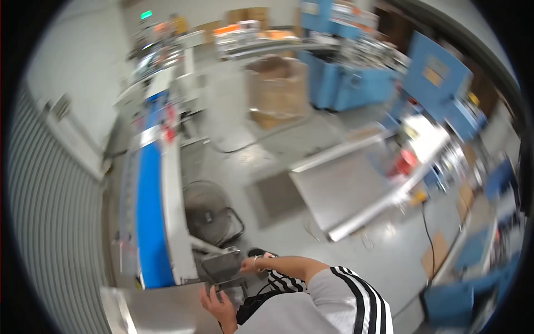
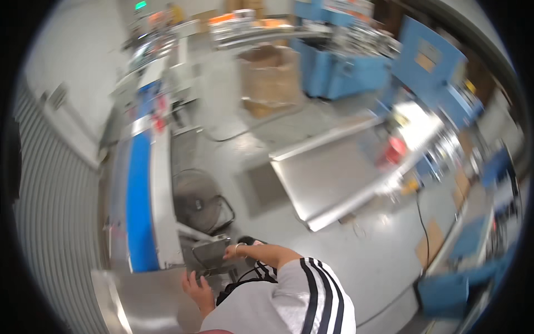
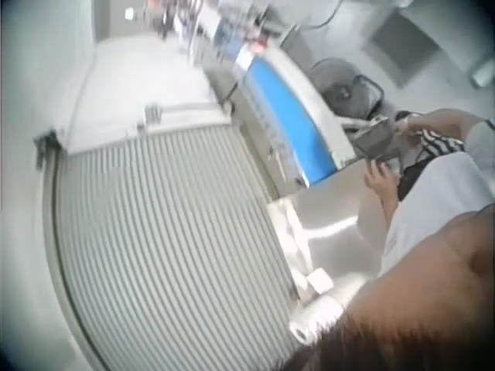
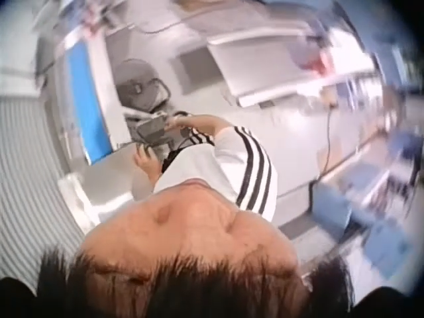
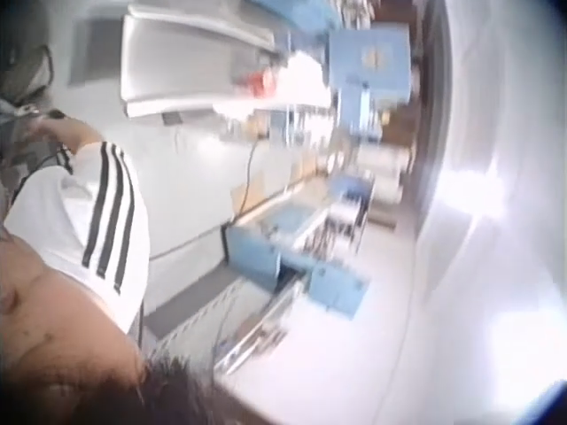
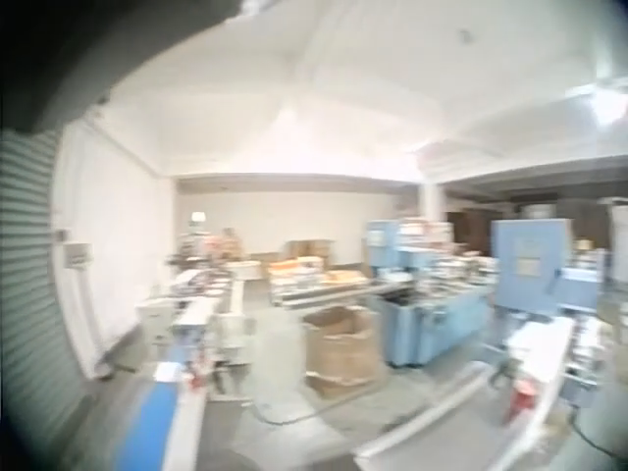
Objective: Transferring stacks of folded paper napkins or tissues from a production machine to a packaging conveyor belt.
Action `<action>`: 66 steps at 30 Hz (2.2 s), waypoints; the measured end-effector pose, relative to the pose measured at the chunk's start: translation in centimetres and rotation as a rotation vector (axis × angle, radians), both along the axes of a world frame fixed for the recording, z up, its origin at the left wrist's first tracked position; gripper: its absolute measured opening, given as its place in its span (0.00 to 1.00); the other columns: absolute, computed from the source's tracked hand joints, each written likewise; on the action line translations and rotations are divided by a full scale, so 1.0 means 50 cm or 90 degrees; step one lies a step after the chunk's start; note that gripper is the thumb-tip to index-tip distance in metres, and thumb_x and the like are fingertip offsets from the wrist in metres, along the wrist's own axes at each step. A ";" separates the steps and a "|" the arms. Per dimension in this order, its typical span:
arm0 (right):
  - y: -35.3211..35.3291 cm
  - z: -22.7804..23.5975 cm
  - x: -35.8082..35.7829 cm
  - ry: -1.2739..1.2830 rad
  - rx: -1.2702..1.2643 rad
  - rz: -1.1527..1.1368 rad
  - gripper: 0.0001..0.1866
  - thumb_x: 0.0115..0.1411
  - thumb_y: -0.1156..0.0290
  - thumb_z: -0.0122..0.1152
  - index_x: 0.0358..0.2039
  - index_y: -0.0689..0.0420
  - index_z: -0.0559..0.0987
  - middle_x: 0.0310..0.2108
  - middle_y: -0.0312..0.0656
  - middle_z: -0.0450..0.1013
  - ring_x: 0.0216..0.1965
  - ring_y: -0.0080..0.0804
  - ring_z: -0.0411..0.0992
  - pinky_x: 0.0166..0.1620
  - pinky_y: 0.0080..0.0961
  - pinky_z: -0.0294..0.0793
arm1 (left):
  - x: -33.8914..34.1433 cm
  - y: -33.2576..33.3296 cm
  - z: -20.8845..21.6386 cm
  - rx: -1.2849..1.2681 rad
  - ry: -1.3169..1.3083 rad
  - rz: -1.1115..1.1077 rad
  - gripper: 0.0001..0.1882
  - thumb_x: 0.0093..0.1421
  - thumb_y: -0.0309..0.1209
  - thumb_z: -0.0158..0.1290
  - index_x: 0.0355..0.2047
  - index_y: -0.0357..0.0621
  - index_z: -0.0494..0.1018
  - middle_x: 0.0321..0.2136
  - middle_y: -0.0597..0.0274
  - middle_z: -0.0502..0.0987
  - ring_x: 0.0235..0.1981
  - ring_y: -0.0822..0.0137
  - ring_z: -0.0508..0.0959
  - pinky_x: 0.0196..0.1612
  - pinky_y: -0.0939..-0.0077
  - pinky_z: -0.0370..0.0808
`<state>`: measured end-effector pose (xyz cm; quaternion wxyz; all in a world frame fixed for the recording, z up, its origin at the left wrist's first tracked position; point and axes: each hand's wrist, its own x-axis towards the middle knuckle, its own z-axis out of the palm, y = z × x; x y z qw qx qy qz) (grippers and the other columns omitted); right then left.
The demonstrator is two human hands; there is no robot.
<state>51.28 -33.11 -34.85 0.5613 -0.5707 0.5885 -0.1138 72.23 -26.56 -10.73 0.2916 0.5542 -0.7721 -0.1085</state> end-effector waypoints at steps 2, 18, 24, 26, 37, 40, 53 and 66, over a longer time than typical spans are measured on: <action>0.076 0.021 0.004 -0.111 0.170 0.013 0.15 0.55 0.54 0.61 0.35 0.51 0.81 0.26 0.36 0.76 0.26 0.30 0.74 0.27 0.32 0.74 | -0.023 0.031 0.022 0.048 0.040 -0.153 0.17 0.53 0.27 0.56 0.44 0.37 0.72 0.49 0.45 0.70 0.53 0.45 0.67 0.57 0.54 0.63; 0.654 0.294 -0.202 -0.278 0.121 -0.382 0.20 0.58 0.47 0.56 0.43 0.46 0.77 0.30 0.30 0.71 0.29 0.21 0.69 0.31 0.26 0.74 | -0.293 0.241 0.099 0.554 -0.257 -0.723 0.32 0.52 0.52 0.59 0.50 0.42 0.70 0.45 0.45 0.74 0.47 0.51 0.75 0.49 0.64 0.70; 0.861 0.345 -0.292 -0.295 -0.093 -0.430 0.21 0.58 0.46 0.58 0.41 0.49 0.77 0.27 0.26 0.70 0.26 0.16 0.65 0.25 0.18 0.63 | -0.421 0.422 0.118 0.527 -0.188 -0.816 0.32 0.54 0.49 0.59 0.54 0.43 0.68 0.47 0.49 0.74 0.49 0.57 0.75 0.52 0.68 0.70; 0.943 0.342 -0.324 -0.288 -0.161 -0.433 0.21 0.57 0.53 0.62 0.46 0.51 0.76 0.32 0.26 0.73 0.29 0.19 0.67 0.27 0.19 0.66 | -0.469 0.431 -0.010 0.616 -0.125 -0.817 0.31 0.56 0.47 0.58 0.54 0.42 0.68 0.47 0.50 0.75 0.49 0.60 0.75 0.52 0.69 0.69; 1.216 0.440 -0.426 0.190 -0.118 -0.673 0.10 0.50 0.61 0.61 0.32 0.47 0.83 0.30 0.42 0.79 0.33 0.44 0.76 0.37 0.39 0.74 | -0.680 0.677 0.076 0.780 -0.198 -0.868 0.27 0.59 0.42 0.58 0.55 0.43 0.69 0.45 0.60 0.77 0.46 0.72 0.73 0.51 0.78 0.68; 1.220 0.488 -0.439 0.180 -0.157 -0.762 0.10 0.50 0.63 0.59 0.30 0.50 0.82 0.30 0.45 0.78 0.34 0.48 0.76 0.37 0.40 0.75 | -0.698 0.709 0.112 0.772 -0.146 -0.867 0.24 0.56 0.42 0.60 0.50 0.45 0.74 0.45 0.57 0.77 0.47 0.68 0.74 0.52 0.76 0.68; 1.144 0.547 -0.583 0.257 -0.369 -0.630 0.07 0.51 0.68 0.58 0.20 0.55 0.78 0.24 0.48 0.74 0.26 0.47 0.73 0.30 0.40 0.72 | -0.803 0.650 0.137 0.530 -0.274 -0.910 0.22 0.61 0.47 0.48 0.33 0.38 0.76 0.29 0.45 0.78 0.32 0.48 0.77 0.36 0.58 0.72; 0.984 0.528 -0.716 0.136 -0.394 -0.386 0.07 0.48 0.72 0.63 0.29 0.56 0.83 0.27 0.48 0.76 0.31 0.45 0.75 0.36 0.36 0.75 | -0.838 0.579 0.182 0.278 -0.284 -0.690 0.17 0.62 0.42 0.49 0.41 0.42 0.76 0.41 0.55 0.77 0.43 0.51 0.74 0.45 0.60 0.71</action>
